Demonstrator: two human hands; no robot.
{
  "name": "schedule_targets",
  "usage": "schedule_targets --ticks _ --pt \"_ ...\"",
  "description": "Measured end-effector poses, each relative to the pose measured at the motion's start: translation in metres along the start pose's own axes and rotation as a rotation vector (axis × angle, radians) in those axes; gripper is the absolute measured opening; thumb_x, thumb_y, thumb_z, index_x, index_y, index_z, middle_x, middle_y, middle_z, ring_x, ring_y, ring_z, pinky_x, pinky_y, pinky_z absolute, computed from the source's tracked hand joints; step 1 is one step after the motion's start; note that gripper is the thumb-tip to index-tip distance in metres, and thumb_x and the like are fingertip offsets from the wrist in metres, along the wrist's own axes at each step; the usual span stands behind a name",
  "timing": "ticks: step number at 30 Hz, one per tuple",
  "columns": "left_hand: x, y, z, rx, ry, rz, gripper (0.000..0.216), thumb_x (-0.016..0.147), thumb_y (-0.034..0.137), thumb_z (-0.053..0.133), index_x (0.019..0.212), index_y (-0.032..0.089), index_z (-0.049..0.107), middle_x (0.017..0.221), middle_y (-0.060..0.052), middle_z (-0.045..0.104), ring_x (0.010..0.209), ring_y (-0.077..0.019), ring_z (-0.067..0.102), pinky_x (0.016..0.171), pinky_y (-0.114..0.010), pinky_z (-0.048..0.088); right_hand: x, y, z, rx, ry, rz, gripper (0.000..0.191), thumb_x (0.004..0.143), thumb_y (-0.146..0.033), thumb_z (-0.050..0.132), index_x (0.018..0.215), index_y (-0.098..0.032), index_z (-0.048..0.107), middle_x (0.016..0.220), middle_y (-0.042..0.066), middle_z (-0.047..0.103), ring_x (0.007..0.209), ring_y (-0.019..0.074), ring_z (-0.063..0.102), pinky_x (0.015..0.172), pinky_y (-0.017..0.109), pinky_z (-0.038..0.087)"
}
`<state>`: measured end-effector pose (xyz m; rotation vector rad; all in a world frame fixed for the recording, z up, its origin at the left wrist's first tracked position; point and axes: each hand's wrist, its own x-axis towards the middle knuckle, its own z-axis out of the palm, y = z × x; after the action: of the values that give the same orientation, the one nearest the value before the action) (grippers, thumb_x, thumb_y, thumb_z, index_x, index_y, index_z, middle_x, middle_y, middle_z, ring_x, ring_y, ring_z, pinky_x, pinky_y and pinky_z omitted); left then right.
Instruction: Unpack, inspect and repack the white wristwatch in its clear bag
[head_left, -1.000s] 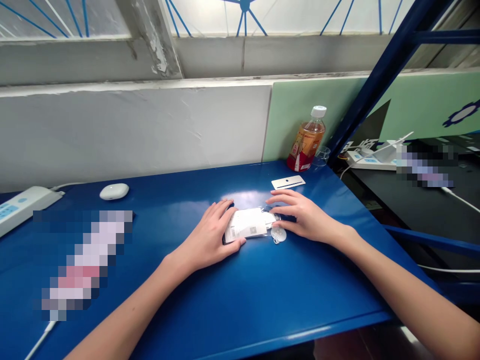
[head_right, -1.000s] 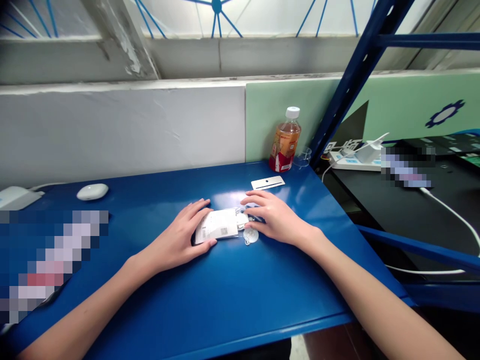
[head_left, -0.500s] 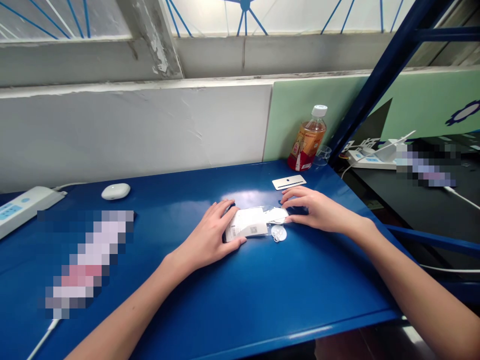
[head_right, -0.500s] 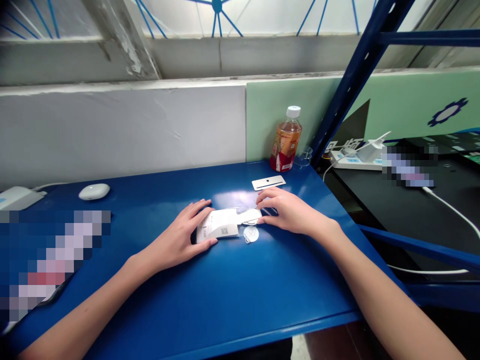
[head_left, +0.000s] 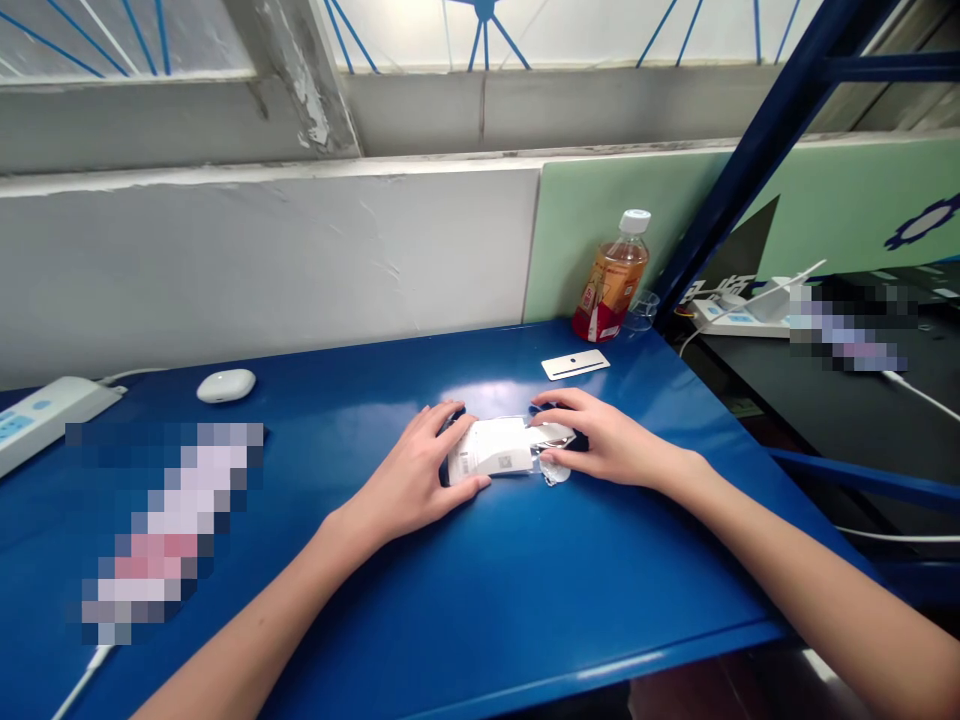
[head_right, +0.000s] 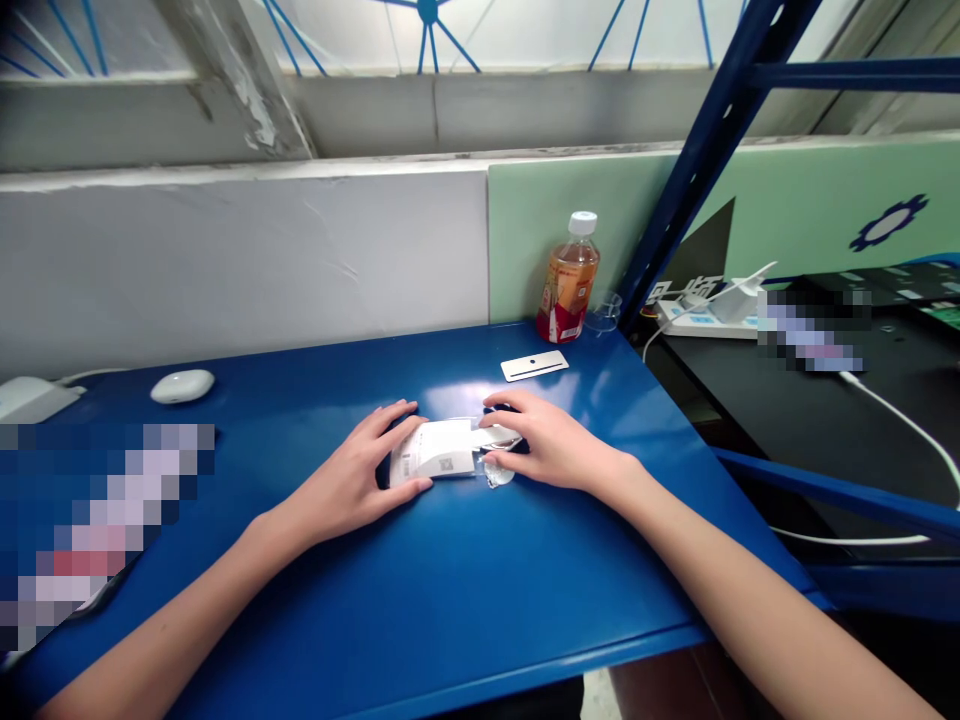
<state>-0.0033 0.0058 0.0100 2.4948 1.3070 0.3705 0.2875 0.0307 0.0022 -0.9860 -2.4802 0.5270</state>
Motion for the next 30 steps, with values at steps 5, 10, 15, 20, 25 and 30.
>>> schedule_targets --ticks 5,10,15,20,25,30 --pt "-0.001 -0.002 0.001 0.008 0.024 0.008 0.061 0.088 0.054 0.060 0.138 0.020 0.050 0.150 -0.016 0.044 0.140 -0.0373 0.039 0.115 -0.057 0.032 0.002 0.000 0.001 0.005 -0.020 0.000 0.026 0.088 -0.030 0.065 0.112 -0.021 0.062 0.134 0.015 0.057 0.122 0.0293 0.057 0.099 0.045 0.051" --pt "0.000 -0.002 0.002 0.001 0.053 0.025 0.058 0.088 0.051 0.061 0.137 0.022 0.052 0.148 -0.014 0.047 0.138 -0.0363 0.042 0.115 -0.056 0.031 0.002 -0.004 -0.005 -0.030 -0.001 0.003 0.020 0.084 -0.027 0.067 0.103 -0.022 0.062 0.131 0.014 0.059 0.119 0.0298 0.058 0.095 0.044 0.052" --pt "0.001 0.000 0.000 0.018 0.037 0.032 0.054 0.090 0.048 0.059 0.136 0.021 0.051 0.148 -0.014 0.048 0.138 -0.0353 0.042 0.116 -0.055 0.031 0.002 -0.002 -0.016 -0.038 0.032 0.034 0.017 0.081 -0.025 0.070 0.097 -0.021 0.065 0.111 0.010 0.069 0.103 0.0264 0.065 0.085 0.036 0.053" --pt "0.000 0.000 -0.002 0.000 0.037 0.022 0.053 0.091 0.047 0.058 0.136 0.020 0.051 0.147 -0.014 0.049 0.137 -0.0354 0.043 0.113 -0.053 0.036 0.000 0.003 -0.025 -0.041 0.042 0.134 0.017 0.080 -0.028 0.069 0.095 -0.021 0.067 0.086 0.003 0.073 0.071 0.0188 0.065 0.064 0.029 0.047" --pt "-0.001 -0.001 -0.004 -0.030 0.048 0.013 0.051 0.090 0.046 0.059 0.135 0.023 0.053 0.145 -0.013 0.051 0.136 -0.0365 0.044 0.110 -0.053 0.041 -0.002 0.008 -0.032 -0.006 0.195 0.144 0.015 0.079 -0.028 0.068 0.092 -0.021 0.068 0.087 0.002 0.073 0.074 0.0192 0.066 0.065 0.029 0.047" --pt "-0.001 0.000 -0.004 -0.034 0.062 0.000 0.050 0.085 0.047 0.063 0.127 0.021 0.057 0.144 -0.014 0.051 0.134 -0.0365 0.047 0.108 -0.050 0.044 -0.003 0.008 -0.039 0.125 0.428 0.197 0.010 0.084 -0.032 0.068 0.082 -0.022 0.068 0.082 0.003 0.072 0.075 0.0219 0.067 0.070 0.033 0.049"
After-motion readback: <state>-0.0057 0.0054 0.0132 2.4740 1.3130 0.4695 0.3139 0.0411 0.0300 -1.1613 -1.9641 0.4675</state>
